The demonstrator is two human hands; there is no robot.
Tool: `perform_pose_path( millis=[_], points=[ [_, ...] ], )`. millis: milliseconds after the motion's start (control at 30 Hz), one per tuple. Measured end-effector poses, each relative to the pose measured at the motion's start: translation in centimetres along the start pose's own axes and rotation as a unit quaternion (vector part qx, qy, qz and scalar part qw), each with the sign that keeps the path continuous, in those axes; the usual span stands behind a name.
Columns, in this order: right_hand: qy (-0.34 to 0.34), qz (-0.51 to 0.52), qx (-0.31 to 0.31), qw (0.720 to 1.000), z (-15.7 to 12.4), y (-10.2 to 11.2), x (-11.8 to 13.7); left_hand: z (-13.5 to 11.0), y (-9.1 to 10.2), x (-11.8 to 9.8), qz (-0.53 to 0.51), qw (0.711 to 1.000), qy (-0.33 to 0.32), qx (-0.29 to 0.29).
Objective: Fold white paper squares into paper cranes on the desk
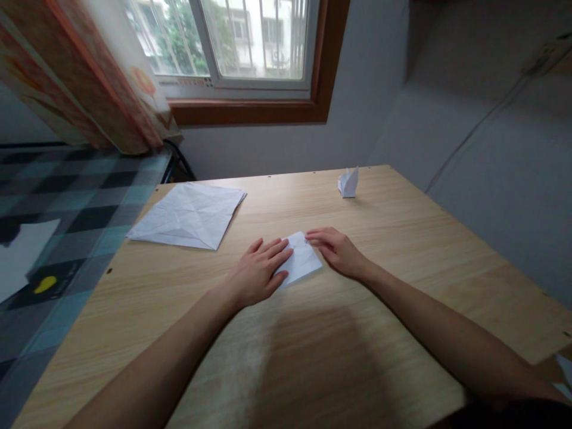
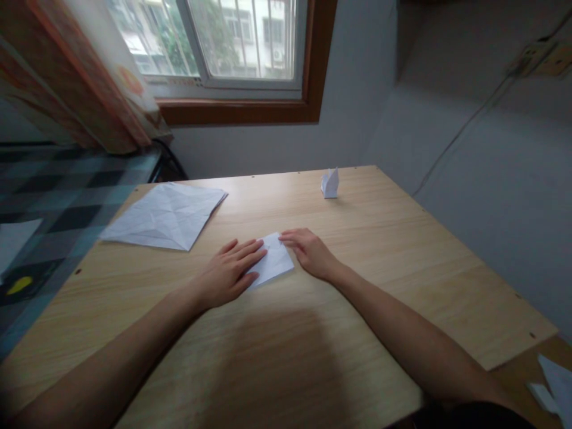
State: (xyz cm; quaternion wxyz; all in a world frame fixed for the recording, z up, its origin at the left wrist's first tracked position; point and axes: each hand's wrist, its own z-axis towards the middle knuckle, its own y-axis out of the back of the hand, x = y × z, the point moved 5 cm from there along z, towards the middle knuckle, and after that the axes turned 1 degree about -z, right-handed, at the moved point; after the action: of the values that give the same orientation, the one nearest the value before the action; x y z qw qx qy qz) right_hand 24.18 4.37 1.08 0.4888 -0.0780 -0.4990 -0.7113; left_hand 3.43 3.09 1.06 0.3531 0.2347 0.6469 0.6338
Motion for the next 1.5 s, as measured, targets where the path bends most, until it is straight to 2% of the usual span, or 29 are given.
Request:
perform_pose_path(
  millis=[233,433,567,733,833,1000,1133,1233,1300,1400,1500],
  points=[
    [0.04,-0.004,0.071,0.997,0.0,-0.6,-0.2,0.1,0.0,0.0,-0.005,1.0,0.009,0.029],
    [0.014,-0.039,0.068,0.997,0.1,-0.3,-0.8,0.0,-0.1,0.1,-0.007,1.0,-0.002,0.025],
    [0.018,-0.052,0.084,0.995,0.1,-0.4,-0.8,0.0,0.0,0.1,-0.003,1.0,-0.005,0.026],
    [0.024,-0.033,0.072,0.997,0.1,-0.4,-0.5,0.0,-0.1,0.0,-0.002,0.999,-0.004,0.034],
    [0.044,-0.026,0.063,0.997,0.1,-0.4,-0.2,0.0,-0.2,0.0,-0.004,0.999,0.004,0.036],
    [0.089,-0.03,0.089,0.992,0.0,-0.6,0.7,0.0,-0.2,0.0,-0.001,0.999,0.005,0.031],
    [0.032,-0.041,0.078,0.996,0.4,-1.1,1.0,0.1,-0.2,0.0,-0.007,1.0,0.003,0.023],
    [-0.028,-0.093,0.056,0.994,0.9,-1.6,1.0,0.1,-0.1,-0.1,-0.016,1.0,0.005,0.019],
    [-0.043,-0.137,0.031,0.989,0.9,-1.7,1.3,0.2,-0.1,-0.1,-0.017,1.0,0.006,0.02],
    [0.018,-0.204,0.03,0.978,0.5,-1.9,2.6,0.2,-0.1,-0.1,-0.011,1.0,0.005,0.013],
    [0.14,-0.226,0.097,0.959,-0.7,-3.0,4.7,0.1,-0.3,0.0,-0.005,1.0,0.002,0.008]
  ],
)
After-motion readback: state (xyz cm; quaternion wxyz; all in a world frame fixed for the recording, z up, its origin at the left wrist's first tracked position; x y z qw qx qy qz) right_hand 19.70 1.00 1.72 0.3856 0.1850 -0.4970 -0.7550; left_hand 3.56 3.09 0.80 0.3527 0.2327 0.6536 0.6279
